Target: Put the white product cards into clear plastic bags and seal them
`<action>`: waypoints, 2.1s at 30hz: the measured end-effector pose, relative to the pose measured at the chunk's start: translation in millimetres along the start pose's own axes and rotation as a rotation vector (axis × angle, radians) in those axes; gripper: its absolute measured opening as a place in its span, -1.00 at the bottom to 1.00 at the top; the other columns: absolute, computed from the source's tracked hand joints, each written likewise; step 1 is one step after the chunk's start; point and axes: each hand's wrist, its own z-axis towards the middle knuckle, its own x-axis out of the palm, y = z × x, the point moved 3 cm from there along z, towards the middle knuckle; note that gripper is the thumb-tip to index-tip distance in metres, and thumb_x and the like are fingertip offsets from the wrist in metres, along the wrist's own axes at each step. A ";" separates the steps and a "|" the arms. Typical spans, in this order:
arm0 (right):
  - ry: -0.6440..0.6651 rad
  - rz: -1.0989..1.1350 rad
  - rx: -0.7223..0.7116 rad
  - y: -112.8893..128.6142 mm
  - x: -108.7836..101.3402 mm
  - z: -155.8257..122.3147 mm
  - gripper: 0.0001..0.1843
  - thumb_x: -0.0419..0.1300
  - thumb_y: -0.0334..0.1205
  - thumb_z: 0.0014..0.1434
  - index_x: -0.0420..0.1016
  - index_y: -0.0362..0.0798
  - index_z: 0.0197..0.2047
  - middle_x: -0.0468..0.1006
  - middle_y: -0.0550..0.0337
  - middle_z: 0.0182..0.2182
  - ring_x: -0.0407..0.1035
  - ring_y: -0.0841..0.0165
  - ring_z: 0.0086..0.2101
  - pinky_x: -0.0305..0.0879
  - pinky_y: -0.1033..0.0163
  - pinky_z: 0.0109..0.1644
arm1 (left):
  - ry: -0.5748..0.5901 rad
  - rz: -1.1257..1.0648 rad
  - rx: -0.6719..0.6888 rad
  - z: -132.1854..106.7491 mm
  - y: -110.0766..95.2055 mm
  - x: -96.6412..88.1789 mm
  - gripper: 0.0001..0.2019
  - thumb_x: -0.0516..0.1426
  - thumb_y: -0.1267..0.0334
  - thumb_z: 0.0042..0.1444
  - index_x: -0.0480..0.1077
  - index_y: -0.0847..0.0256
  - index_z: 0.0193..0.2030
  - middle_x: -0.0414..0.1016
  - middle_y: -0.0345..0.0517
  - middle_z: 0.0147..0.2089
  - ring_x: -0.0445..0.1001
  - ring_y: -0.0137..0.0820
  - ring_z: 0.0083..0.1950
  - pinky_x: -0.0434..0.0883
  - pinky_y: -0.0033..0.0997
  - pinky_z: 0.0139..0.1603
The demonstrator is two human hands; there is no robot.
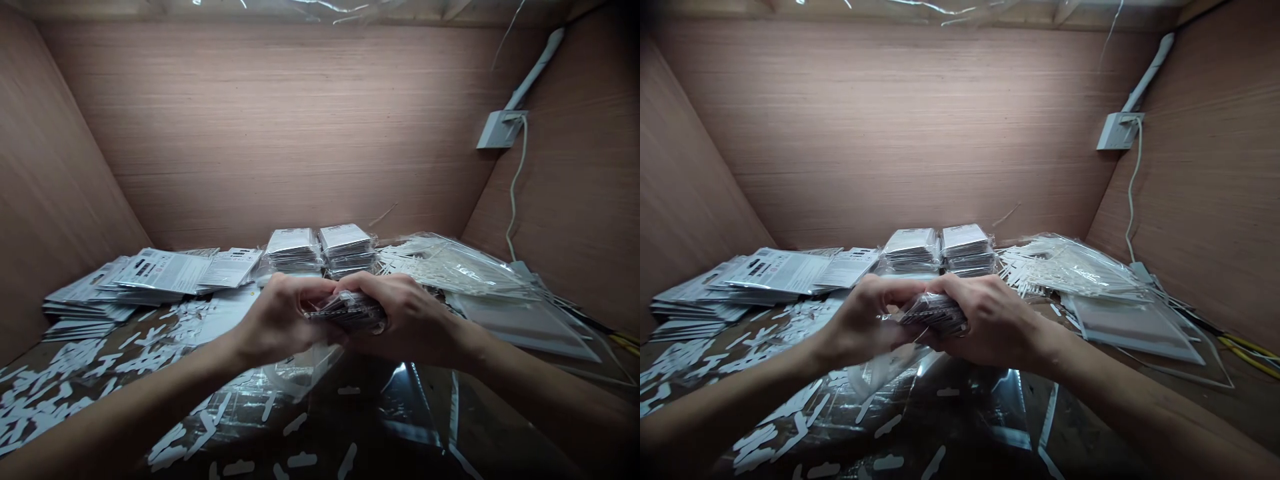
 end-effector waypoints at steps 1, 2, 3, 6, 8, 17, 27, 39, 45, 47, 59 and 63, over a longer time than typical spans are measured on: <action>0.006 0.000 0.009 -0.7 -0.9 0.0 -0.60 0.37 -0.13 0.15 0.44 -0.07 0.02 0.70 0.17 -0.24 0.56 0.31 -0.37 0.34 0.23 -0.29 | 0.117 -0.081 -0.028 1.9 -0.2 -4.0 -0.75 0.44 0.31 0.00 0.66 0.30 -0.15 0.65 -0.13 -0.32 0.55 -0.37 -0.32 0.48 -0.46 -0.27; 0.014 -0.001 0.015 -1.2 -1.7 0.1 -0.58 0.38 -0.16 0.12 0.44 -0.06 0.03 0.69 0.17 -0.23 0.56 0.31 -0.37 0.34 0.23 -0.29 | 0.224 -0.154 -0.056 3.3 -0.3 -8.6 -0.69 0.42 0.28 0.04 0.66 0.28 -0.05 0.70 -0.09 -0.22 0.59 -0.33 -0.25 0.52 -0.42 -0.19; 0.023 -0.002 0.018 -1.4 -2.1 0.2 -0.56 0.38 -0.19 0.09 0.44 -0.06 0.03 0.69 0.17 -0.23 0.56 0.31 -0.36 0.33 0.24 -0.29 | 0.279 -0.190 -0.080 4.4 -0.1 -14.1 -0.67 0.40 0.25 0.09 0.66 0.25 0.01 0.72 -0.05 -0.15 0.62 -0.30 -0.20 0.55 -0.39 -0.13; 0.014 -0.015 0.028 -1.2 -2.6 0.8 -0.55 0.39 -0.22 0.06 0.44 -0.07 0.02 0.69 0.17 -0.25 0.55 0.30 -0.36 0.32 0.24 -0.31 | 0.238 -0.148 -0.125 5.9 3.1 -26.1 -0.76 0.33 0.24 0.17 0.69 0.22 -0.03 0.74 -0.01 -0.15 0.65 -0.28 -0.21 0.58 -0.40 -0.16; 0.000 -0.023 0.022 0.1 -2.2 1.2 -0.53 0.40 -0.20 0.07 0.42 -0.07 0.03 0.68 0.17 -0.25 0.57 0.29 -0.35 0.34 0.24 -0.30 | 0.151 -0.121 -0.146 4.9 5.5 -24.7 -0.83 0.35 0.26 0.13 0.72 0.22 -0.16 0.74 -0.02 -0.23 0.65 -0.32 -0.31 0.58 -0.45 -0.26; 0.017 -0.022 -0.001 3.2 -2.0 2.5 -0.41 0.47 -0.22 0.00 0.38 -0.09 0.07 0.68 0.16 -0.20 0.59 0.26 -0.32 0.39 0.22 -0.28 | -0.187 -0.090 -0.044 -0.2 0.6 -5.7 -0.90 0.44 0.30 -0.02 0.68 0.29 -0.40 0.68 -0.07 -0.44 0.60 -0.37 -0.45 0.53 -0.53 -0.44; -0.010 -0.018 -0.063 13.5 -1.5 1.1 -0.54 0.38 -0.17 0.18 0.36 -0.09 0.07 0.69 0.13 -0.19 0.59 0.29 -0.32 0.39 0.24 -0.30 | 0.044 -0.207 -0.173 -1.4 4.0 -0.1 -0.69 0.50 0.31 -0.17 0.59 0.35 -0.29 0.57 -0.15 -0.42 0.49 -0.40 -0.41 0.37 -0.51 -0.45; 0.002 -0.026 -0.047 3.3 -3.1 -1.5 -0.40 0.46 -0.26 0.01 0.31 -0.07 0.07 0.65 0.13 -0.16 0.58 0.28 -0.29 0.39 0.24 -0.27 | 0.047 -0.266 -0.159 5.4 12.8 -10.3 -0.76 0.46 0.26 -0.03 0.71 0.29 -0.20 0.72 0.00 -0.32 0.57 -0.40 -0.41 0.49 -0.49 -0.40; -0.056 -0.022 0.005 1.8 -0.9 -1.7 -0.33 0.48 -0.30 -0.07 0.29 -0.07 0.07 0.63 0.20 -0.24 0.53 0.34 -0.37 0.40 0.27 -0.32 | -0.048 -0.261 -0.195 1.5 20.1 -3.2 -0.87 0.41 0.27 0.06 0.71 0.30 -0.29 0.73 0.02 -0.32 0.63 -0.35 -0.37 0.53 -0.48 -0.36; -0.084 0.005 0.025 3.7 -0.6 -1.4 -0.30 0.49 -0.31 -0.09 0.28 -0.05 0.08 0.63 0.24 -0.26 0.51 0.38 -0.41 0.37 0.31 -0.38 | -0.075 -0.259 -0.195 0.0 23.1 1.0 -0.85 0.42 0.26 0.05 0.70 0.31 -0.29 0.71 0.00 -0.34 0.61 -0.36 -0.39 0.51 -0.49 -0.40; 0.056 0.051 0.011 -10.4 -10.2 -1.0 -0.19 0.57 -0.07 -0.13 0.39 -0.07 0.14 0.67 0.17 -0.13 0.56 0.30 -0.28 0.41 0.27 -0.23 | -0.074 -0.163 -0.148 6.0 -3.3 -29.4 -0.93 0.39 0.32 0.10 0.70 0.27 -0.28 0.72 -0.01 -0.31 0.60 -0.41 -0.35 0.50 -0.57 -0.38; 0.039 0.083 0.048 -17.0 -5.3 -0.8 -0.50 0.52 -0.17 -0.08 0.53 -0.08 -0.07 0.63 0.31 -0.37 0.46 0.43 -0.47 0.31 0.32 -0.38 | -0.023 -0.138 -0.157 6.0 -4.5 -30.5 -0.92 0.38 0.31 0.12 0.70 0.28 -0.30 0.68 -0.08 -0.41 0.51 -0.50 -0.46 0.40 -0.63 -0.51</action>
